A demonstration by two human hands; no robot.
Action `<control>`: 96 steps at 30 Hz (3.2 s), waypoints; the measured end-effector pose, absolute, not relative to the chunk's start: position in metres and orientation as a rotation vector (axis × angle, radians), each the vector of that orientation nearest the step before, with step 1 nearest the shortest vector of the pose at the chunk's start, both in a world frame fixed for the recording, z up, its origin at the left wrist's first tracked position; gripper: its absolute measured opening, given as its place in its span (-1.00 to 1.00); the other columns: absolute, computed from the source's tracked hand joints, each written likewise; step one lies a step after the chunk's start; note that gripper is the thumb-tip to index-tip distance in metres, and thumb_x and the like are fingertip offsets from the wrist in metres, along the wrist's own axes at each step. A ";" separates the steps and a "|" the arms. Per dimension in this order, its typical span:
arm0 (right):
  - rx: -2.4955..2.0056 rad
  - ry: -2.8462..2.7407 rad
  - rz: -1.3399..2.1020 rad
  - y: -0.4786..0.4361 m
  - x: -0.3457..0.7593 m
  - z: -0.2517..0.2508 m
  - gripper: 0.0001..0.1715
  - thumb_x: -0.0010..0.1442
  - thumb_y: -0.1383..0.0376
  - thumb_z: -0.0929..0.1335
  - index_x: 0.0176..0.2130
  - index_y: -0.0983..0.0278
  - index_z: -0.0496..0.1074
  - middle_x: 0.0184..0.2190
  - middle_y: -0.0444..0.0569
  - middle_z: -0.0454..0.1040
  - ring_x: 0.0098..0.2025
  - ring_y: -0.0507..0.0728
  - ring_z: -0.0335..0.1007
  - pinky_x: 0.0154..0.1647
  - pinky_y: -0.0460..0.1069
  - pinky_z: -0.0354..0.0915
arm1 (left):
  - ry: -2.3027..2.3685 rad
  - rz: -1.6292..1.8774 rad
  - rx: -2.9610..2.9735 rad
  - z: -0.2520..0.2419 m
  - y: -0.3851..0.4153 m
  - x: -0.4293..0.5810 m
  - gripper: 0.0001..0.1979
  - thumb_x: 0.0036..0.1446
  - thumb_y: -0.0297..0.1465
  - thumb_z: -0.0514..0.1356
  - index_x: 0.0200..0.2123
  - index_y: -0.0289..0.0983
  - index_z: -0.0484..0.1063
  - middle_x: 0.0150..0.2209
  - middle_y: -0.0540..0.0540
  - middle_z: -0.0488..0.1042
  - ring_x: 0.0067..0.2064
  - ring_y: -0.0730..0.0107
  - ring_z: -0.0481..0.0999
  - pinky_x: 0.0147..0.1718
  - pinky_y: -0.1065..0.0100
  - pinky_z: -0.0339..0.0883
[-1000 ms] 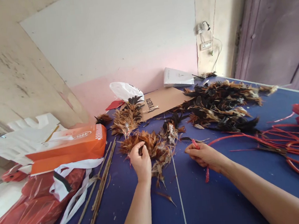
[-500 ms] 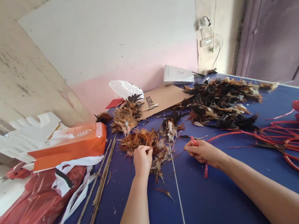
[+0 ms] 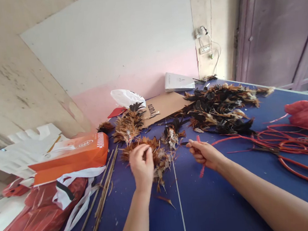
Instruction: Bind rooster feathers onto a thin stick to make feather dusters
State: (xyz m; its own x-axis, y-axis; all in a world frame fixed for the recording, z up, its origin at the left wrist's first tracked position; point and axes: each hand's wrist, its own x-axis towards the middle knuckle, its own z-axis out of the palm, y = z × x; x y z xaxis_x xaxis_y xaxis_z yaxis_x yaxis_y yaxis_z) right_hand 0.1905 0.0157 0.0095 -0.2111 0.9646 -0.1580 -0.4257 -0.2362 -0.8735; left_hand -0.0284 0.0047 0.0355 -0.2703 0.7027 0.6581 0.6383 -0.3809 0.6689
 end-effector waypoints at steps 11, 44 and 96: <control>-0.730 -0.676 1.528 0.009 0.182 0.019 -0.61 -0.03 0.02 0.32 -0.41 0.30 0.31 -0.67 -0.23 0.15 -0.74 -0.12 -0.17 -0.76 -0.14 -0.23 | 1.088 0.891 1.333 0.011 -0.028 0.060 -0.79 -0.14 -0.41 0.22 -0.34 -0.34 0.43 -0.54 -0.10 0.50 -0.63 0.51 0.37 -0.70 0.52 0.14; -0.931 -0.710 1.414 0.019 0.185 -0.002 -0.65 -0.12 0.09 0.41 -0.44 0.32 0.39 -0.59 -0.14 0.35 -0.60 -0.05 0.22 -0.60 -0.14 0.16 | 2.789 0.711 1.578 -0.005 0.037 -0.211 -0.67 0.01 -0.25 0.01 -0.27 -0.21 0.50 -0.24 -0.21 0.51 -0.23 0.06 0.46 -0.34 0.24 0.25; -1.348 -2.018 0.537 0.023 0.146 0.015 -0.80 -0.01 0.33 0.25 -0.40 0.22 0.46 -0.50 -0.11 0.47 -0.45 0.04 0.32 -0.42 -0.11 0.14 | 1.576 0.610 2.206 0.006 0.029 -0.043 -0.93 -0.18 -0.37 0.21 -0.55 -0.22 0.48 -0.59 -0.01 0.45 -0.52 0.39 0.40 -0.50 0.41 0.13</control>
State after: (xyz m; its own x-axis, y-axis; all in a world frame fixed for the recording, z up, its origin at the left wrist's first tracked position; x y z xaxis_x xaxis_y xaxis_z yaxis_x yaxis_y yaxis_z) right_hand 0.1461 0.0227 0.0155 -0.2654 0.9212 0.2847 0.6578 0.3889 -0.6451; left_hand -0.0427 0.0294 0.0057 0.2845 0.9490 0.1359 0.7934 -0.3126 0.5222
